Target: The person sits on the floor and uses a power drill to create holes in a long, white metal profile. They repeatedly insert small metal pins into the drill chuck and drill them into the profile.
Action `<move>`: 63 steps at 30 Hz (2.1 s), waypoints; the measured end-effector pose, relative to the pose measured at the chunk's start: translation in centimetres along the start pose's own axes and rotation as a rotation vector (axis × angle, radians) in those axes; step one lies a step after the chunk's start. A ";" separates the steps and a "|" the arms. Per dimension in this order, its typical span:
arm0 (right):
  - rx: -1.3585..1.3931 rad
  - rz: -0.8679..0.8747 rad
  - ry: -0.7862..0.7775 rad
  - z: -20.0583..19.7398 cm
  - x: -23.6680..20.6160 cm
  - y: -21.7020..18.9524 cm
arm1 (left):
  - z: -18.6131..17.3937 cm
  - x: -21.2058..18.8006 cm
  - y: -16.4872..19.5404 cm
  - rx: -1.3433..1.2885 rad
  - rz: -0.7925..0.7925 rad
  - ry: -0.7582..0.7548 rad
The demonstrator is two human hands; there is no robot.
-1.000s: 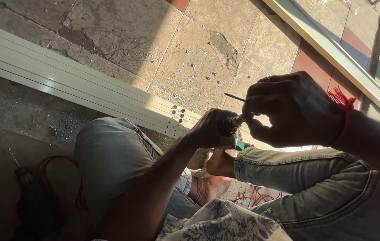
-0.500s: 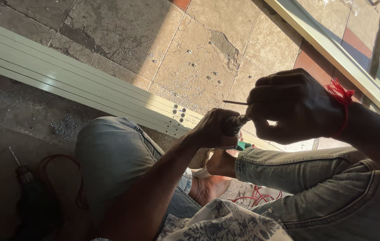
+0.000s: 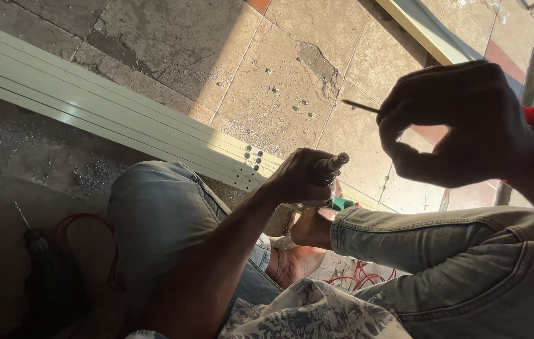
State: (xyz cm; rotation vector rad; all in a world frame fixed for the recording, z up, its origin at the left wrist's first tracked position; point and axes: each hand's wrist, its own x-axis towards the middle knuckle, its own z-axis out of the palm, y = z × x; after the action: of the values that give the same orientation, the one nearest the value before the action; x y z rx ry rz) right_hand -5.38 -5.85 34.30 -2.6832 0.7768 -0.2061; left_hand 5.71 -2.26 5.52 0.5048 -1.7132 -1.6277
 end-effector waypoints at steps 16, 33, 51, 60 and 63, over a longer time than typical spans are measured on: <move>-0.195 0.031 -0.169 0.9 -1.2 0.1 | -0.1 -0.5 1.6 0.000 0.009 -0.072; -0.127 -0.102 -0.178 1.0 -0.1 -0.2 | 0.7 -0.5 0.6 0.034 0.042 -0.072; 0.210 0.477 -0.077 5.3 -2.2 0.7 | -0.1 -0.9 -0.3 -0.060 0.032 -0.004; 0.333 0.541 0.218 0.0 -1.3 -0.2 | 0.2 0.2 -1.0 0.126 0.162 0.055; 0.060 0.427 0.048 1.0 -0.9 0.2 | 0.0 -0.1 -0.3 0.003 0.061 0.025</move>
State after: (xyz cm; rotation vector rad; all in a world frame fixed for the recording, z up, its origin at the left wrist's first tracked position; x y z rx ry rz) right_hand -5.99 -5.26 33.29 -2.3935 1.3090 -0.1823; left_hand 5.73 -2.21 5.17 0.4679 -1.6965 -1.5702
